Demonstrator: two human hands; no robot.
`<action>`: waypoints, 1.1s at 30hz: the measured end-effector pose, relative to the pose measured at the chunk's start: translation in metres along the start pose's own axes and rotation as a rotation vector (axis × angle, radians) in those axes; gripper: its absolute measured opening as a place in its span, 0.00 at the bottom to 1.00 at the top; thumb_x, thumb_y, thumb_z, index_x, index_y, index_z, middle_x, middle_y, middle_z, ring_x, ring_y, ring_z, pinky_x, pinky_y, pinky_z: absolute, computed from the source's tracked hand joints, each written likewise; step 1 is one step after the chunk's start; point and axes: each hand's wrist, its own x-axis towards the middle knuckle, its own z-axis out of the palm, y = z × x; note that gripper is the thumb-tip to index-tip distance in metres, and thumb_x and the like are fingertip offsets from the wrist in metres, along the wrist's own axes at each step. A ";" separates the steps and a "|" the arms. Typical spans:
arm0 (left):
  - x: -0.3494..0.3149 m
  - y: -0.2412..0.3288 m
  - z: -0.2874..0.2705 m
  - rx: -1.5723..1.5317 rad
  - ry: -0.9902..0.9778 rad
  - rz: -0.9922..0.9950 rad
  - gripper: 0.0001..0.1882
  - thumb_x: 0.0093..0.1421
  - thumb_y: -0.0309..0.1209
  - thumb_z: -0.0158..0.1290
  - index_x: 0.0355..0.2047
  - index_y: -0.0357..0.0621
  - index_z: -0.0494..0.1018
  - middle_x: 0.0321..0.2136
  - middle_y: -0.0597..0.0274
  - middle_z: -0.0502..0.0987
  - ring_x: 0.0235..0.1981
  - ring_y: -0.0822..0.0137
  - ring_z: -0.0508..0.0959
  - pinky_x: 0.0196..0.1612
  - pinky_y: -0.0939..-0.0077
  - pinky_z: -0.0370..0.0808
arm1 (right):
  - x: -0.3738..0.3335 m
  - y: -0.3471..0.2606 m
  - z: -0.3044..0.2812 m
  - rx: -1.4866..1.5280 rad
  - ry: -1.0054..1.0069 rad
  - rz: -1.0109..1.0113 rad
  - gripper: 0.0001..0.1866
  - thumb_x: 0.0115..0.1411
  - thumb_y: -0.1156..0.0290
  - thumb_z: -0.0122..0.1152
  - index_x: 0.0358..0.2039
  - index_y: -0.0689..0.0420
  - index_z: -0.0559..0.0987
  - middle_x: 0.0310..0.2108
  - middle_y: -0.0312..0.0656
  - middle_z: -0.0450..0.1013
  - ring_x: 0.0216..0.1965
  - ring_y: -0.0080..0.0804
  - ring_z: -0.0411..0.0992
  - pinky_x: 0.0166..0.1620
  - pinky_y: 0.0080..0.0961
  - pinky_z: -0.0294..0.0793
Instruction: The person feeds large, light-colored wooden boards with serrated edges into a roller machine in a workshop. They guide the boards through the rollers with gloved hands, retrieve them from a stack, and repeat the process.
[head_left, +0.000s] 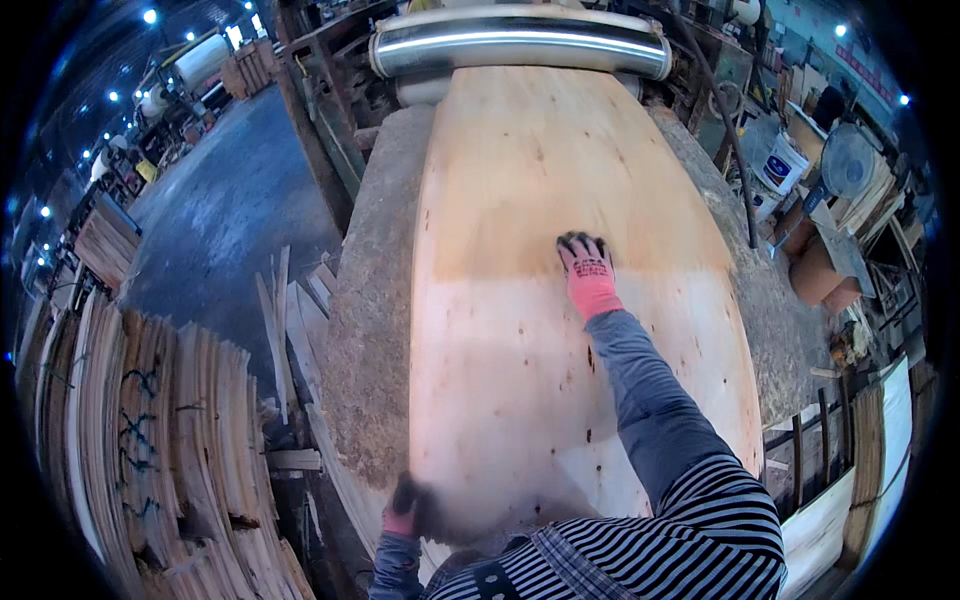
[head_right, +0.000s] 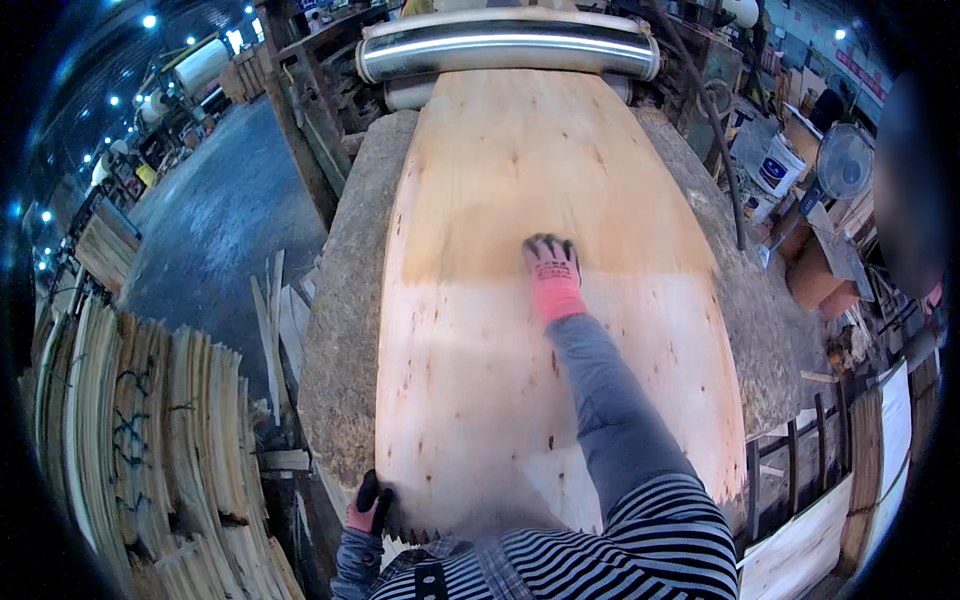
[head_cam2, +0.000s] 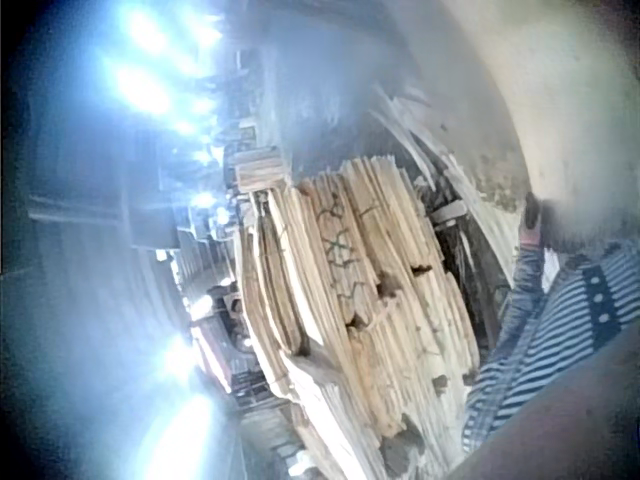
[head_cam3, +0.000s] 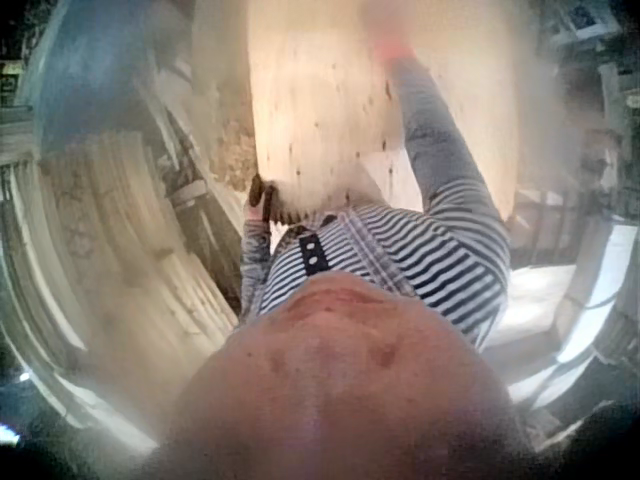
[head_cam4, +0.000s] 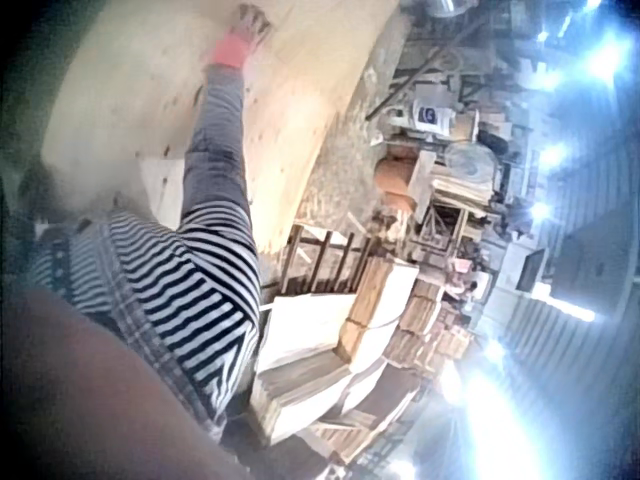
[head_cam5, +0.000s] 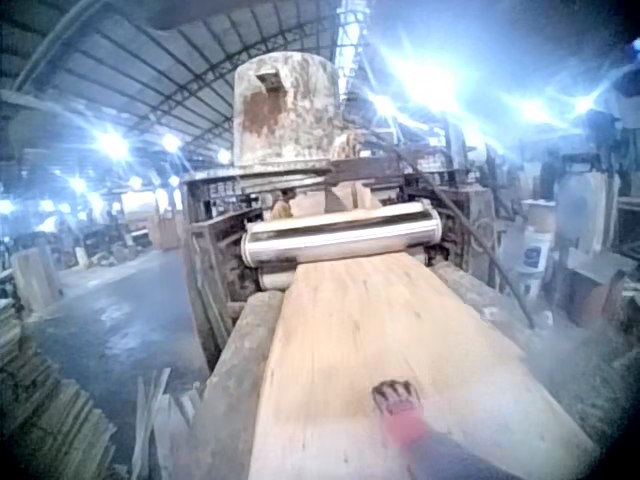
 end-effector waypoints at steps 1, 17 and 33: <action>0.001 0.006 -0.003 -0.017 -0.013 -0.026 0.23 0.54 0.41 0.47 0.45 0.40 0.63 0.40 0.55 0.70 0.42 0.68 0.70 0.42 0.77 0.66 | -0.003 0.001 -0.006 0.030 0.023 -0.009 0.27 0.48 0.63 0.51 0.51 0.50 0.60 0.50 0.42 0.58 0.53 0.39 0.53 0.56 0.38 0.47; 0.039 -0.065 0.008 -0.147 -0.235 0.431 0.22 0.52 0.28 0.49 0.48 0.38 0.60 0.44 0.59 0.67 0.48 0.68 0.64 0.51 0.75 0.60 | -0.318 -0.098 -0.151 0.202 -0.579 -0.008 0.38 0.46 0.46 0.49 0.53 0.58 0.57 0.54 0.50 0.51 0.57 0.45 0.46 0.57 0.42 0.41; 0.025 -0.101 0.011 0.094 0.001 0.149 0.30 0.49 0.36 0.52 0.51 0.38 0.56 0.46 0.49 0.64 0.48 0.56 0.65 0.50 0.70 0.62 | -0.186 -0.099 -0.060 0.073 -0.249 0.277 0.39 0.46 0.44 0.47 0.54 0.56 0.56 0.56 0.45 0.49 0.58 0.40 0.42 0.58 0.45 0.34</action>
